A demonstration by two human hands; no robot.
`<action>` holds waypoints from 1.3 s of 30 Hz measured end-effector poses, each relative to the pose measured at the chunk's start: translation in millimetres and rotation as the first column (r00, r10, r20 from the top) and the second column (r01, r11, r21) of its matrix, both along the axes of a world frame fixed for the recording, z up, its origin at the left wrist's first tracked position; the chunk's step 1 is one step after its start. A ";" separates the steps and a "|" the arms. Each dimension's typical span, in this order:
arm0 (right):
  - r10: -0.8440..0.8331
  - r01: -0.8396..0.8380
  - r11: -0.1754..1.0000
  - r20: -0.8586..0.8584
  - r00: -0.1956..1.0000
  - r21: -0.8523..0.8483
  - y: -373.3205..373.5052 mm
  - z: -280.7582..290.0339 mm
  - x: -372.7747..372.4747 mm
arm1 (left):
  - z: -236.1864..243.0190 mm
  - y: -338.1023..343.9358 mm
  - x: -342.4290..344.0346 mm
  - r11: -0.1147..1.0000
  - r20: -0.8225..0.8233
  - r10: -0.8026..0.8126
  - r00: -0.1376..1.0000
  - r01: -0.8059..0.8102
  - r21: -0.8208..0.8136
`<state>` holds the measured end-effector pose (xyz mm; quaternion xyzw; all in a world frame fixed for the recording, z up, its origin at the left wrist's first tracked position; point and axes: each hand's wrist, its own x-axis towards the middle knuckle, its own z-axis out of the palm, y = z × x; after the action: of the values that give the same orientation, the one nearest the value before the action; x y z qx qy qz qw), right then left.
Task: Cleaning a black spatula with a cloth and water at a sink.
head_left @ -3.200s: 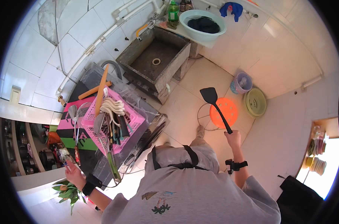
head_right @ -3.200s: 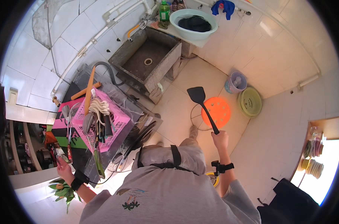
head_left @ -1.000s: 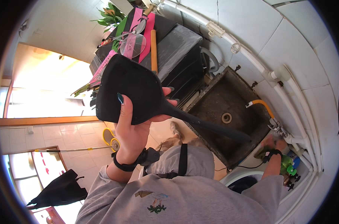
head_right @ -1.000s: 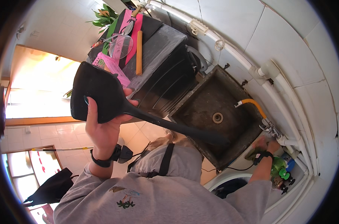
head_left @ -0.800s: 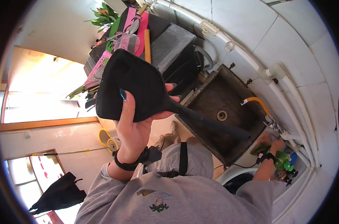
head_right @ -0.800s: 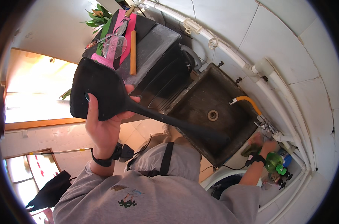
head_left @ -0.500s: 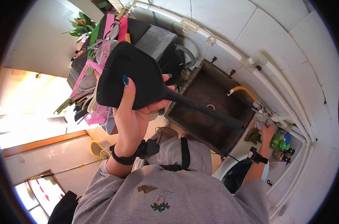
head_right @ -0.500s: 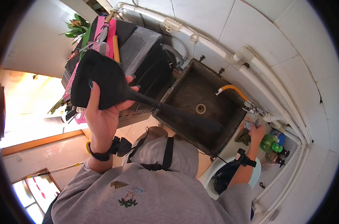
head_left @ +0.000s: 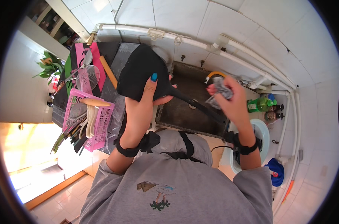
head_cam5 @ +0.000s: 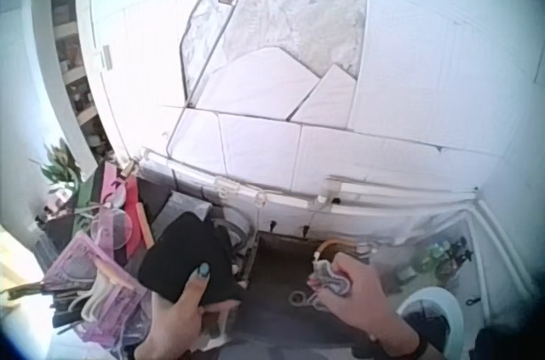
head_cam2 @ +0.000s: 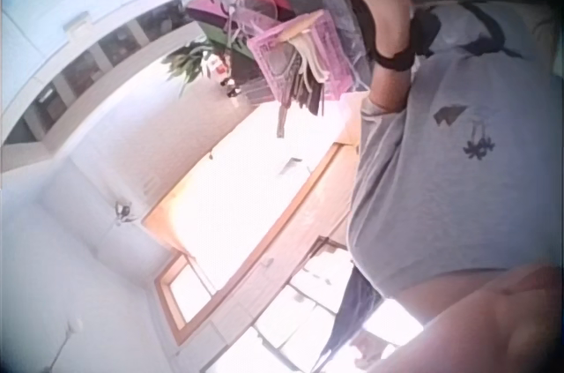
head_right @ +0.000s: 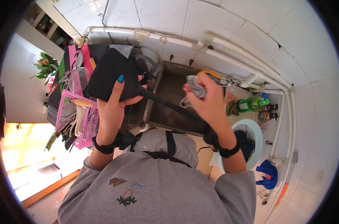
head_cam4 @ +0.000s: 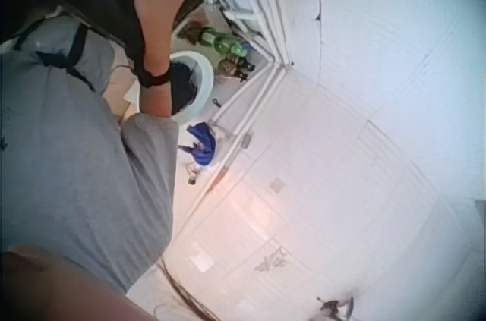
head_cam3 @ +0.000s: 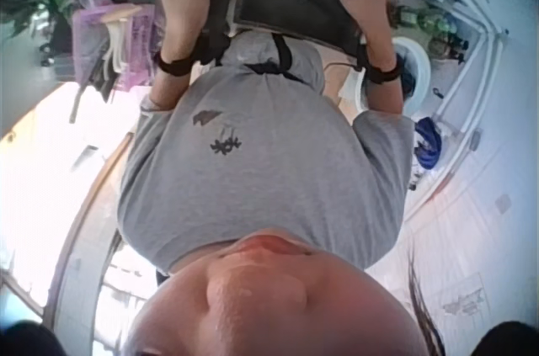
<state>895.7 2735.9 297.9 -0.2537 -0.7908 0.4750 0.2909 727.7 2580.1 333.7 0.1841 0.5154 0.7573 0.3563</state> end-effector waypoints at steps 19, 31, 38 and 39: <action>-0.388 0.069 0.721 -0.319 0.864 -0.689 -31.0 -1.7 -29.0 | -78.6 19.1 32.4 0.883 -0.623 -0.469 0.626 0.360 -0.302; -0.410 -0.072 0.680 -0.459 0.788 -0.730 -19.6 43.0 -21.5 | -50.3 2.6 67.6 0.791 -0.485 -0.610 0.627 0.449 -0.415; -0.244 -0.324 0.688 -0.628 0.739 -0.649 -44.2 17.0 -32.6 | -46.7 9.1 69.4 0.626 0.083 -0.755 0.650 0.753 -0.203; -0.238 -0.309 0.692 -0.611 0.755 -0.652 -47.0 16.7 -30.3 | -47.8 8.5 65.4 0.586 0.166 -0.777 0.607 0.794 -0.159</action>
<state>865.4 2688.9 314.6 -0.1475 -0.3905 0.8087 0.4144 793.1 2588.5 285.9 0.3230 0.4456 0.4675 0.6917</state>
